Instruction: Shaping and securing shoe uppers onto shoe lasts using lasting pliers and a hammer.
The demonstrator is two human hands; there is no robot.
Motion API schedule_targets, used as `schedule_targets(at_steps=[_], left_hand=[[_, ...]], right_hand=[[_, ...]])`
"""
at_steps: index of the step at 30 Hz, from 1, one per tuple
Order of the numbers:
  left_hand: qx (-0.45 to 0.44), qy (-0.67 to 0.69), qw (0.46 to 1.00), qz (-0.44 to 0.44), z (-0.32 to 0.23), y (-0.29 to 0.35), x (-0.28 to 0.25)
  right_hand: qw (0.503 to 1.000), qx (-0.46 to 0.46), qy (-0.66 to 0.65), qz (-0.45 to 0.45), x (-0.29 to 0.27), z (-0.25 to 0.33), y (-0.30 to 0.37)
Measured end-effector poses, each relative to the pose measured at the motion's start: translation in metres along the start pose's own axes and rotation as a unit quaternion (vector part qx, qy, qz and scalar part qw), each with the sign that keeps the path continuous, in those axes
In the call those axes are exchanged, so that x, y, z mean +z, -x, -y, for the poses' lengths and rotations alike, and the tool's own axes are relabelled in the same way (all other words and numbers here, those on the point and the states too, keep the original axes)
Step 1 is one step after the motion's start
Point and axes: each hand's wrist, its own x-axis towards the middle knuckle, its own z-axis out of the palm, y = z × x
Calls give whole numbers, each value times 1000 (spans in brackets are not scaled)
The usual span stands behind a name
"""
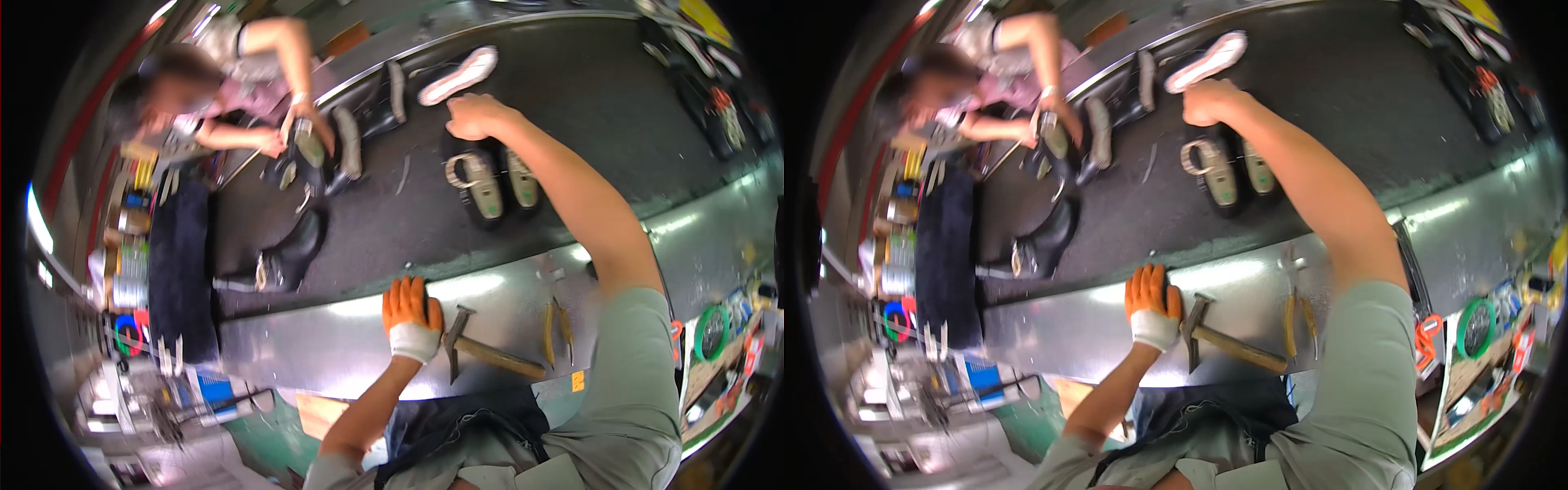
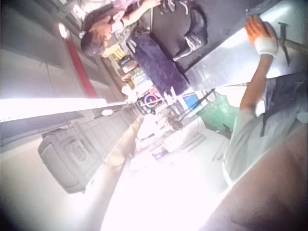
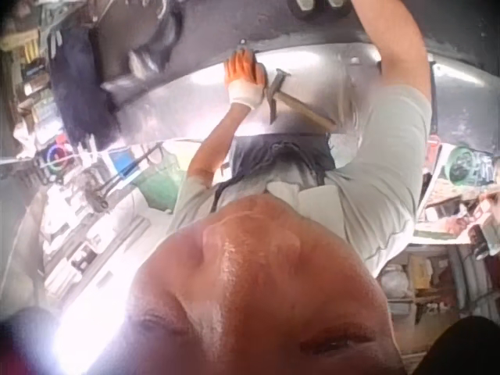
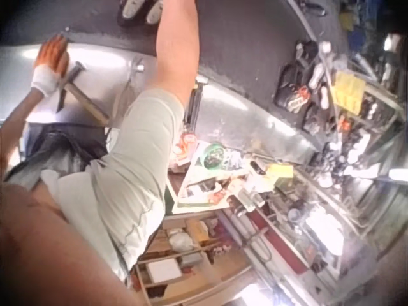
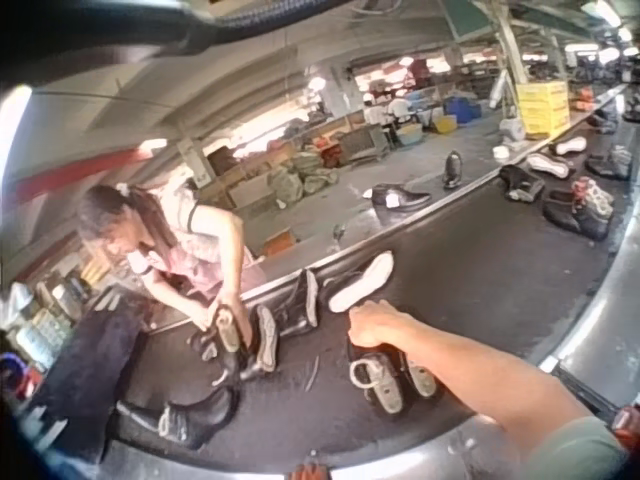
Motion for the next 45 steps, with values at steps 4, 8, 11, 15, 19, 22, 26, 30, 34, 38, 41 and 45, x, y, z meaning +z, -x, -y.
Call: schedule_targets(at_steps=[4,8,11,15,19,22,26,30,34,38,41,45], left_hand=[[6,10,1000,-4,-11,-8,0],[-2,16,1000,-15,-9,-4,0],[-16,18,999,-27,-5,1,2],[-19,39,999,-33,-11,-2,8],[-32,143,984,-97,3,7,7],[-35,257,951,-167,31,17,-5],[-139,298,918,-221,124,36,-41],[-269,249,886,-284,244,37,-76],[-341,367,825,-261,332,16,-80],[-278,295,877,-257,309,17,-77],[-195,255,921,-222,242,56,-79],[-83,63,983,-149,193,108,-63]], right_hand=[[995,-70,-3,-67,7,46,31],[981,-174,-15,-83,48,119,44],[980,-199,-5,28,84,163,51],[981,-184,4,61,137,158,58],[989,-129,22,69,159,153,76],[987,-136,46,73,168,144,92],[986,-111,51,115,174,142,100],[984,-120,38,125,171,141,99],[984,-112,48,133,169,144,93],[983,-106,42,140,166,137,95],[986,-96,43,130,164,142,93],[981,-110,81,139,170,146,93]])
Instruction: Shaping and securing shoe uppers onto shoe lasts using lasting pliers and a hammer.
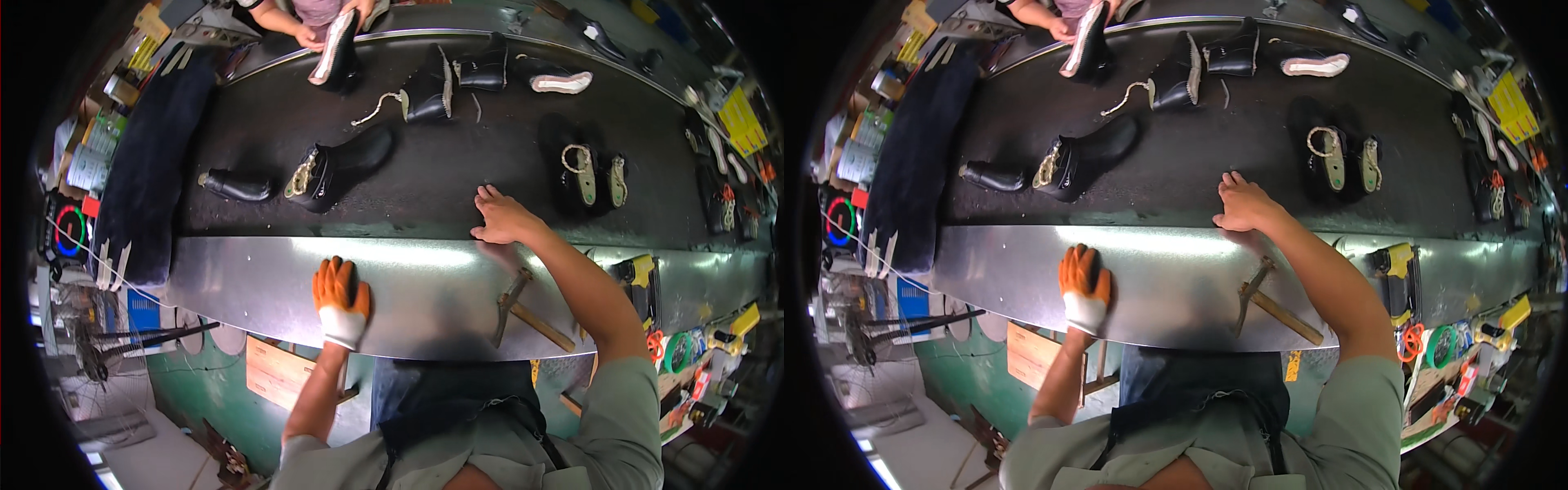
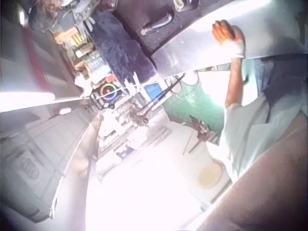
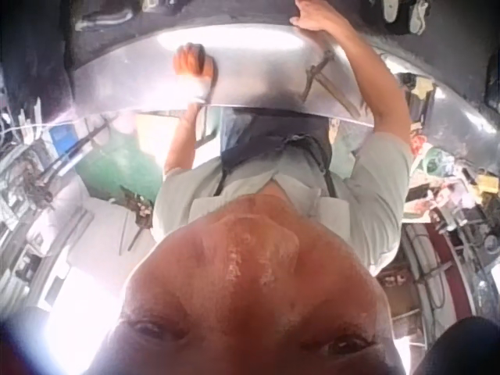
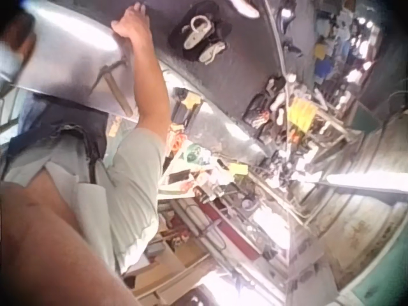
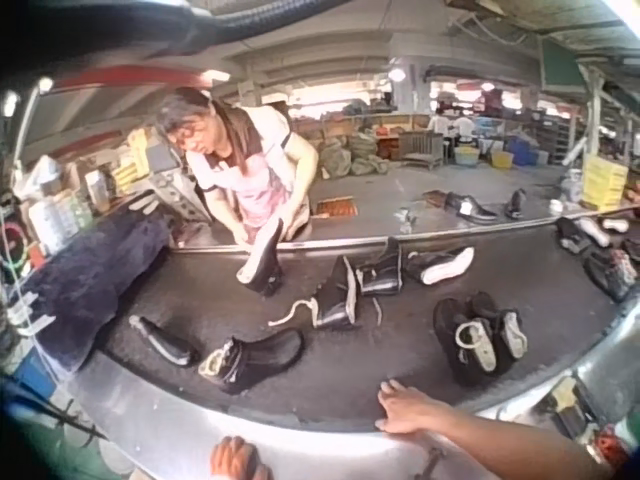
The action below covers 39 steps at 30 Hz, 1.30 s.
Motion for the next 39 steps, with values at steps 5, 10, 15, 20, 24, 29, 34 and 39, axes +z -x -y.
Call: schedule_targets(at_steps=[5,10,15,20,24,29,34,39], left_hand=[[5,-81,997,-6,-21,-2,-1],[-29,-87,996,14,-20,0,-10],[-36,-92,995,8,-15,4,-12],[-47,-92,995,4,-15,0,-12],[-62,-57,996,-7,-7,1,-13],[-83,32,996,-30,4,2,-16],[-62,-22,998,-11,2,-1,-21],[-61,-13,998,-15,4,-4,-17]], right_hand=[[999,13,12,32,-7,1,5],[999,30,2,28,-4,11,6],[996,72,-29,40,-8,18,3],[995,88,-18,40,-7,14,-1],[994,104,-7,43,-9,20,1],[994,103,-10,40,-21,27,1],[990,116,12,84,-55,44,-34],[995,99,1,-17,-65,60,-95]])
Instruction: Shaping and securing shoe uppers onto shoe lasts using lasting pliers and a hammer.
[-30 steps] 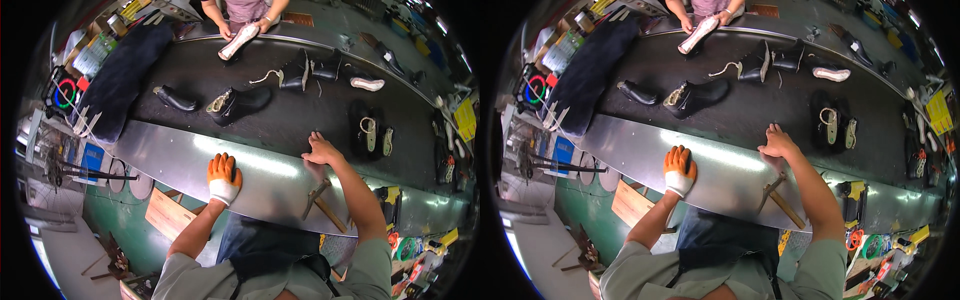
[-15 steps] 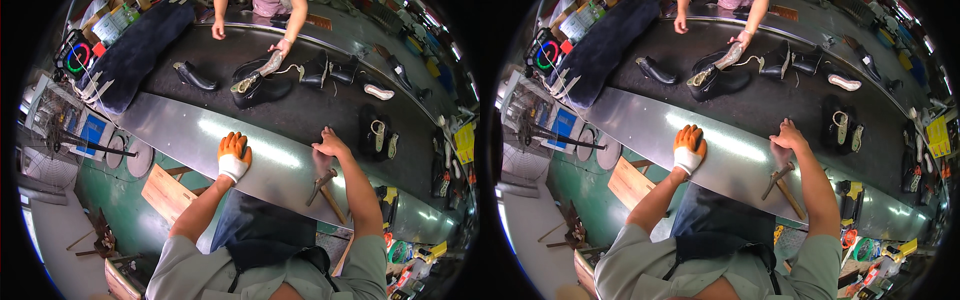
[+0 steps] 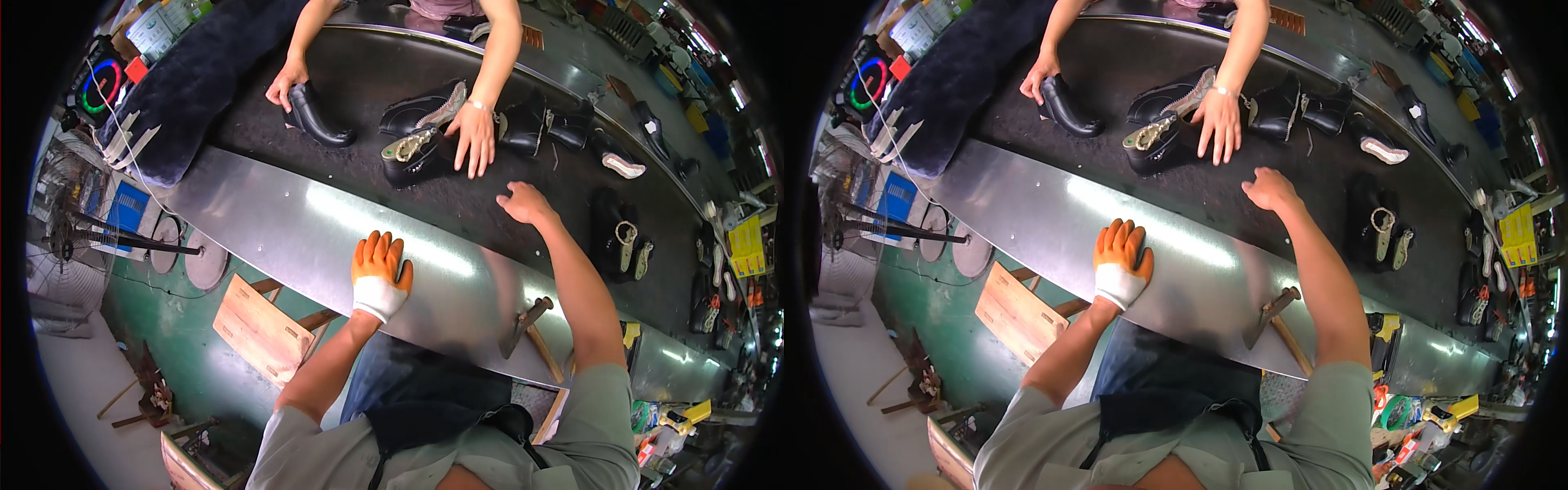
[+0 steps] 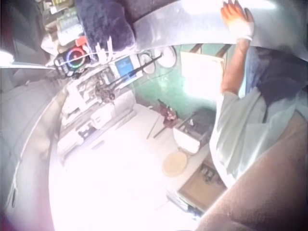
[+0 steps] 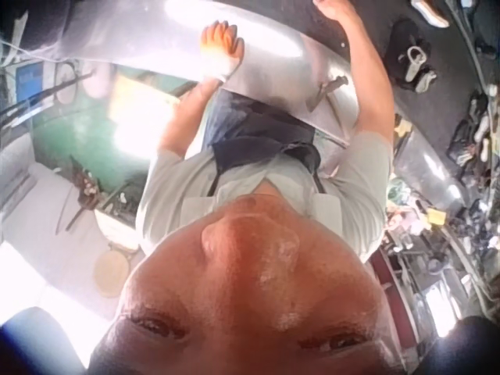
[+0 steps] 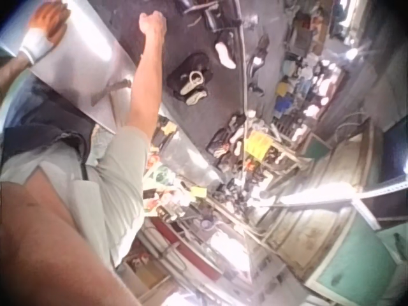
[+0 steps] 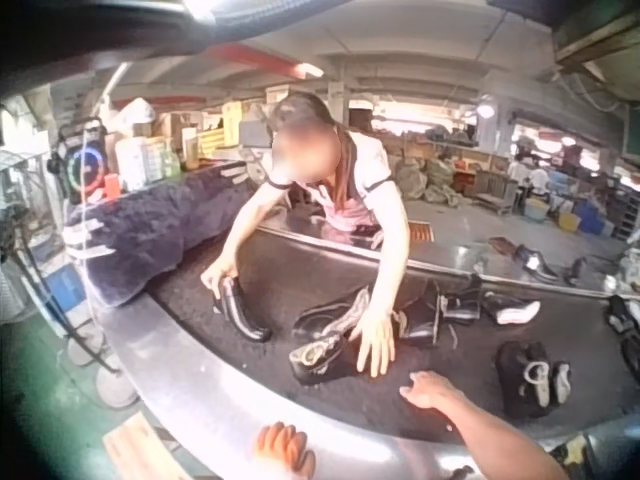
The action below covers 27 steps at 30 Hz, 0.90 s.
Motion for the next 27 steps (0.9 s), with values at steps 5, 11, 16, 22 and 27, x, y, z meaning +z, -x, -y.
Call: schedule_targets(at_steps=[5,11,16,22,27], left_hand=[[-5,-19,1000,13,11,0,2],[-11,1,1000,23,10,-6,6],[-16,-15,999,27,10,-8,4],[-18,-19,999,33,10,-9,3],[-21,-15,999,27,7,-13,3]], right_hand=[[995,21,-37,-92,-4,35,-30],[936,-2,24,-350,79,1,-52],[903,-39,11,-428,95,-2,-54],[911,-30,2,-412,84,-2,-62],[885,18,-333,-323,15,76,-135]])
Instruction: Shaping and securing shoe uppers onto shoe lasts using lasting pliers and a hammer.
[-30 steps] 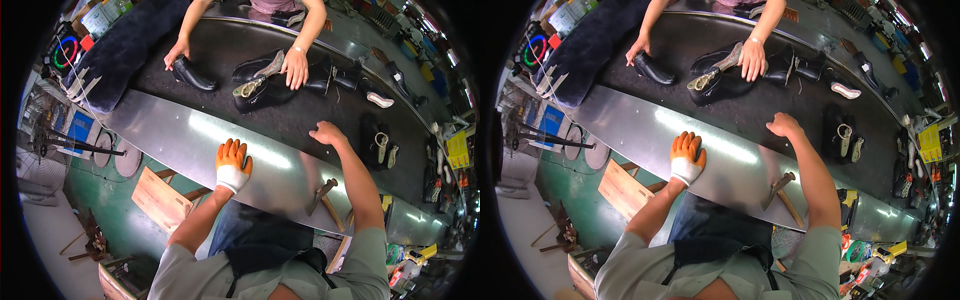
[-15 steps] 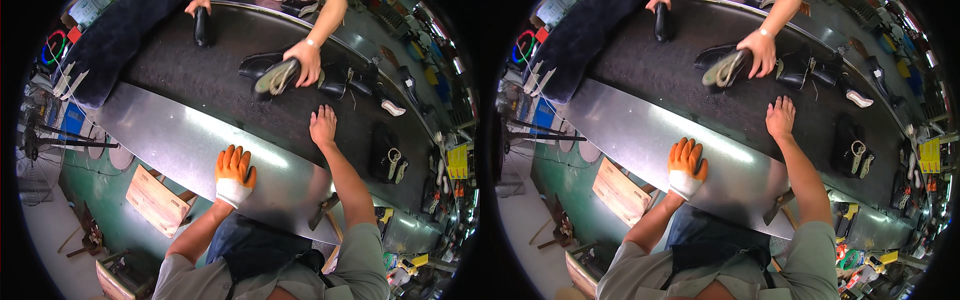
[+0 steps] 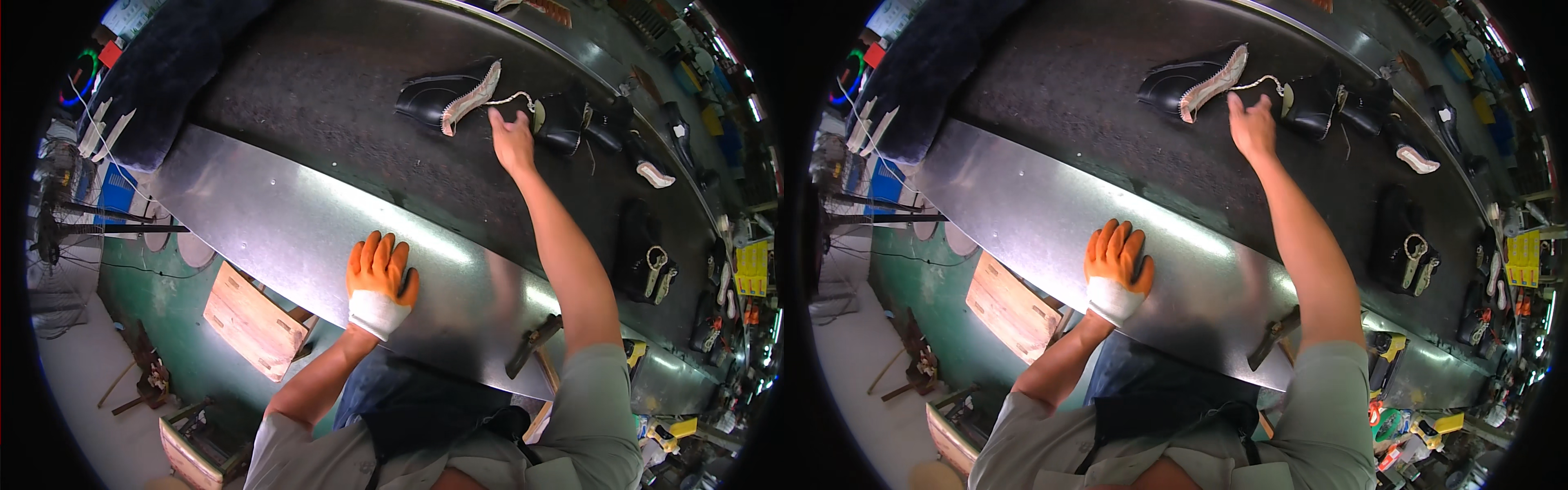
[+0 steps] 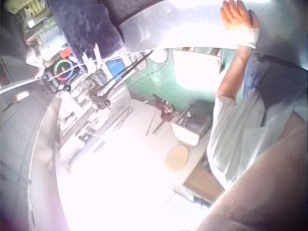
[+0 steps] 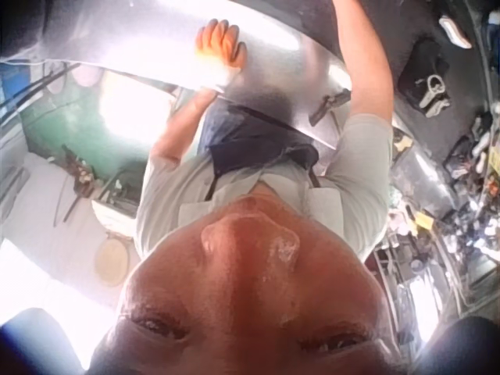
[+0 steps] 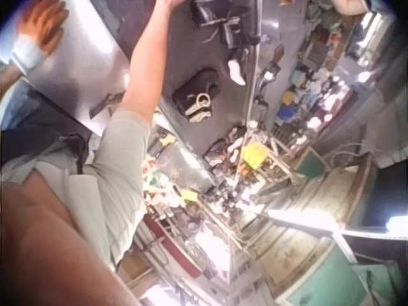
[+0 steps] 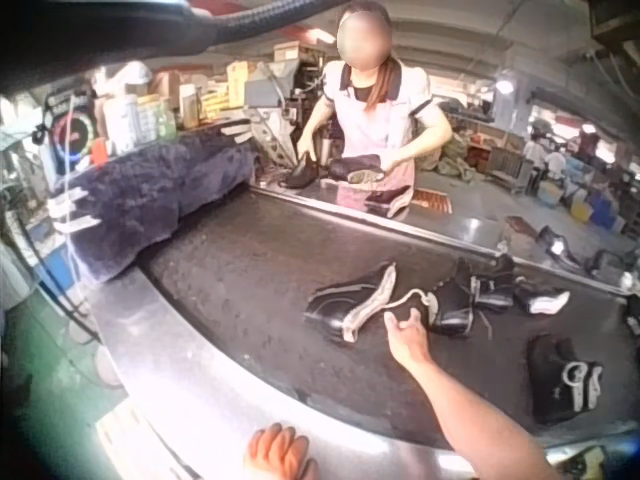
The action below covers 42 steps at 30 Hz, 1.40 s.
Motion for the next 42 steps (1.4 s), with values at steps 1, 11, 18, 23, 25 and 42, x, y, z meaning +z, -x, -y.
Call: schedule_targets(at_steps=[1,11,18,23,25,42], left_hand=[[-12,7,1000,-2,2,2,-2],[-7,-4,1000,7,1,4,-1],[0,-15,1000,-9,10,20,3],[17,-1,999,-32,19,13,10],[6,40,999,-32,27,15,12],[-67,287,955,-29,18,142,-154]], right_hand=[[985,85,-122,90,12,33,-4],[908,225,-291,203,54,52,-49],[572,244,-691,369,-28,75,93],[478,160,-767,397,-51,91,195],[460,125,-778,410,-57,100,223],[380,-33,-820,427,-59,118,342]])
